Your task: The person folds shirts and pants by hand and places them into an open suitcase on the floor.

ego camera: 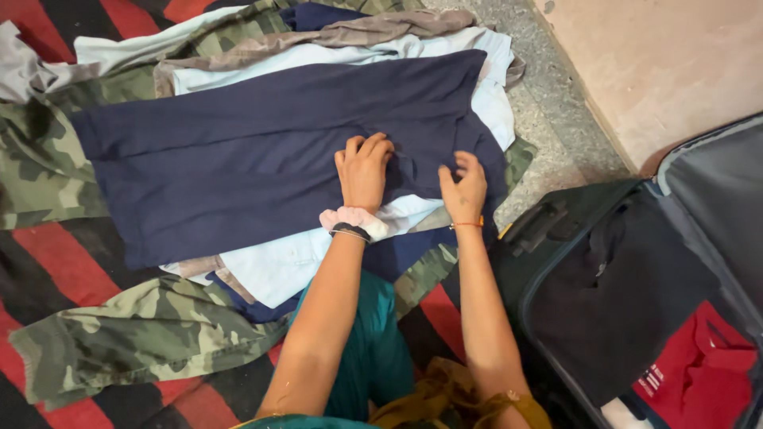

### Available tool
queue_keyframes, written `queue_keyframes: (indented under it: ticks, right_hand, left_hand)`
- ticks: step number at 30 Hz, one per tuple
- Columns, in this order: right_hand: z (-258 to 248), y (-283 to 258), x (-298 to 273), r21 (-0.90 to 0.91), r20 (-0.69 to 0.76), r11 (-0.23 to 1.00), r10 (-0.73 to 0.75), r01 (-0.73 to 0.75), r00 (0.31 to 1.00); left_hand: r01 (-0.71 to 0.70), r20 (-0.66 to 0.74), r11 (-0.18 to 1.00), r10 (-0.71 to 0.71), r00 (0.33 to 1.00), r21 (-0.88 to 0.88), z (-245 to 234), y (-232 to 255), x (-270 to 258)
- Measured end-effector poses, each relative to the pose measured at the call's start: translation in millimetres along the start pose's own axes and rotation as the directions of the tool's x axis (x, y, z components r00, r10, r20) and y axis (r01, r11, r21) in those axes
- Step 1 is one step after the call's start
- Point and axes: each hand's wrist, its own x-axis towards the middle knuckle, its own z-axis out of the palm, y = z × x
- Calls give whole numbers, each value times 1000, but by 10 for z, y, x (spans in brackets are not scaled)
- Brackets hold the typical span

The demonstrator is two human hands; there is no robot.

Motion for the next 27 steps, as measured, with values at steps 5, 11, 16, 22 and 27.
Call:
queue_keyframes:
  ticks: [5, 11, 16, 22, 27]
  right_hand:
    - [48, 305, 68, -221, -27, 971, 86, -90, 996]
    - [-146, 296, 6, 87, 50, 972, 214, -217, 976]
    - [-81, 296, -250, 157, 32, 942, 296, -297, 955]
    - [-156, 172, -231, 466, 115, 814, 333, -347, 936]
    - [-241, 176, 245, 534, 365, 656, 391, -534, 845]
  left_hand:
    - [128, 86, 976, -115, 990, -176, -40, -36, -22]
    - [46, 69, 905, -18, 997, -422, -131, -202, -22]
    - [-6, 178, 968, 52, 983, -249, -158, -189, -42]
    - [45, 132, 937, 2, 991, -347, -208, -156, -18]
    - [639, 452, 611, -457, 766, -467, -166, -79, 97]
